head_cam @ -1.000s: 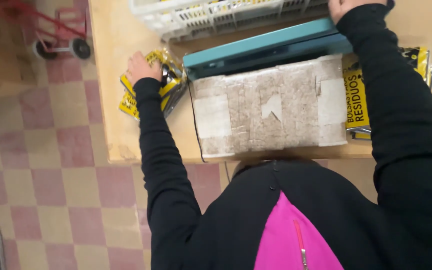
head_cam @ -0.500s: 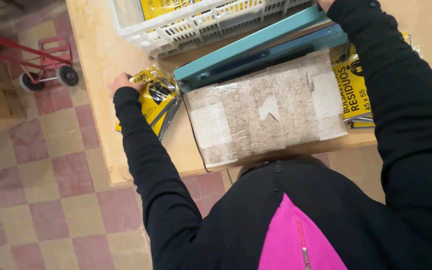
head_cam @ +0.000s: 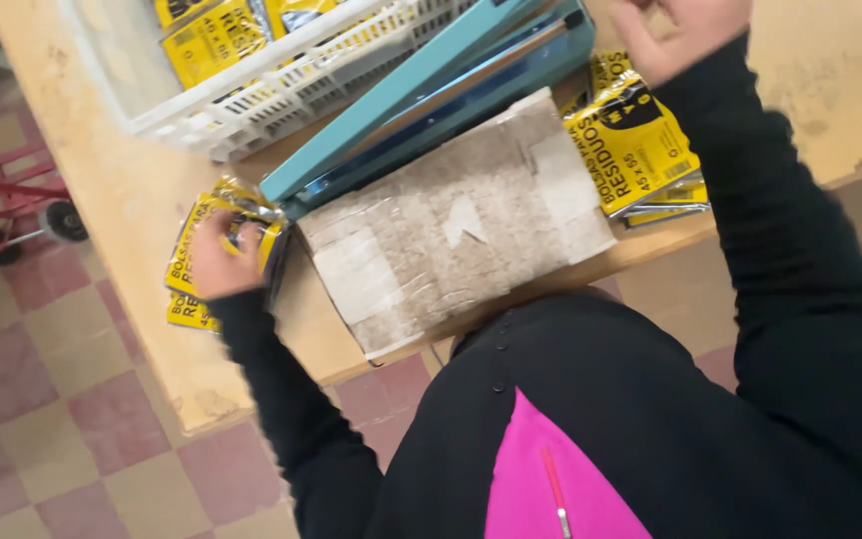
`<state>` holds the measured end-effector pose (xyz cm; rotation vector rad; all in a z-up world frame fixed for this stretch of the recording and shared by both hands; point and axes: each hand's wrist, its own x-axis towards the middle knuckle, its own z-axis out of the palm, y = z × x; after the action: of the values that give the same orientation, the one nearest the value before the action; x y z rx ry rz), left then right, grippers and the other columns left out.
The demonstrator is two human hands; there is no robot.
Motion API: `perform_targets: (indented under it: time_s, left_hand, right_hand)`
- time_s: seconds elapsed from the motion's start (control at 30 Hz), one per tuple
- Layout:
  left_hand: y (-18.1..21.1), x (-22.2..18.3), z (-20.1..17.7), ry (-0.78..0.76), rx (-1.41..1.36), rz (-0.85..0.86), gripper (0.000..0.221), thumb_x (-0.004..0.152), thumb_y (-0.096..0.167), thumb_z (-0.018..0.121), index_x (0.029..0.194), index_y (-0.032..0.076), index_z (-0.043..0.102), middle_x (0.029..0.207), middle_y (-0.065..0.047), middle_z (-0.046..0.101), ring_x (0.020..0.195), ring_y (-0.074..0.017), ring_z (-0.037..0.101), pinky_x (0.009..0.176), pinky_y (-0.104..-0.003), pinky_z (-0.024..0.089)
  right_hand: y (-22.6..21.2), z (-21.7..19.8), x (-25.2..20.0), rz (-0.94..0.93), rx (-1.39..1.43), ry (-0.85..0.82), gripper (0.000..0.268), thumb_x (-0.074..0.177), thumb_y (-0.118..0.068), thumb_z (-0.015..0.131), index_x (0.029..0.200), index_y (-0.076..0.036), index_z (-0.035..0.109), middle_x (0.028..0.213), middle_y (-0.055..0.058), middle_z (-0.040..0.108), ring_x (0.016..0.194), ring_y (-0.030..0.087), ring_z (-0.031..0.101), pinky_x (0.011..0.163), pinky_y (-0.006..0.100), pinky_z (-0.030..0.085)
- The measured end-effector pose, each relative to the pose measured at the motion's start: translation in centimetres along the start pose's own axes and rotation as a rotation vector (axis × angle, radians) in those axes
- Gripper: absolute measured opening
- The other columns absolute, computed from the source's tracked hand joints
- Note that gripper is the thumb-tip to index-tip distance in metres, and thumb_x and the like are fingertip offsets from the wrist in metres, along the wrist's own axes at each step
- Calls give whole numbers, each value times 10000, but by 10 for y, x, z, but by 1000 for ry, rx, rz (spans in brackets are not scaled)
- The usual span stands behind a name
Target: Sealing plastic bags using a manual heat sealer and organizing them into stacks.
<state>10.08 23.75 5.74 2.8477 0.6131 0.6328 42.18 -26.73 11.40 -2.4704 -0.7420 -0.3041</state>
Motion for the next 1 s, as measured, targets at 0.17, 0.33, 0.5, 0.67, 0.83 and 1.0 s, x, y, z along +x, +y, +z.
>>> perform_targets:
  time_s: [0.17, 0.33, 0.5, 0.67, 0.83, 1.0]
  left_hand:
    - [253, -25, 17, -306, -559, 402, 345, 835, 224, 836, 1127, 104, 696, 1102, -113, 707, 1020, -331, 673, 867, -406, 549]
    - [391, -50, 113, -628, -549, 677, 363, 853, 290, 776, 1149, 118, 655, 1165, -88, 685, 1134, -309, 636, 918, -414, 537]
    - [453, -61, 154, -629, -432, 745, 491, 783, 333, 779, 1195, 110, 634, 1239, -81, 654, 1223, -313, 596, 968, -449, 501]
    - [471, -82, 203, -767, -554, 519, 629, 846, 353, 780, 1323, 5, 560, 1367, -192, 589, 1261, -384, 547, 1050, -445, 476]
    - [478, -87, 237, -775, -687, 220, 680, 867, 372, 792, 1344, -43, 541, 1345, -224, 606, 1246, -390, 586, 1068, -427, 480]
    - [455, -118, 314, -817, -1095, -218, 662, 919, 341, 768, 1385, -46, 501, 1325, -173, 641, 1245, -321, 647, 1064, -407, 520]
  right_hand:
    - [218, 137, -89, 263, 40, -131, 490, 947, -426, 857, 1151, -23, 666, 1017, 140, 699, 960, 308, 693, 851, 428, 547]
    - [228, 164, -90, 484, 145, -248, 764, 729, -534, 930, 1190, 1, 639, 1027, 169, 704, 936, 325, 680, 832, 431, 532]
    - [258, 156, -70, 529, 478, -463, 474, 822, -437, 826, 1043, -27, 737, 907, 145, 734, 842, 279, 696, 792, 398, 545]
    - [335, 195, -25, 344, 402, -394, 351, 922, -364, 777, 988, -19, 758, 901, 164, 727, 816, 267, 706, 788, 363, 569]
    - [342, 205, 1, 190, 323, -613, 434, 804, -390, 860, 1022, -34, 743, 871, 181, 713, 772, 295, 676, 704, 373, 529]
    - [309, 155, -1, 255, 416, -687, 384, 831, -316, 827, 1034, -33, 668, 865, 148, 691, 792, 240, 683, 701, 354, 531]
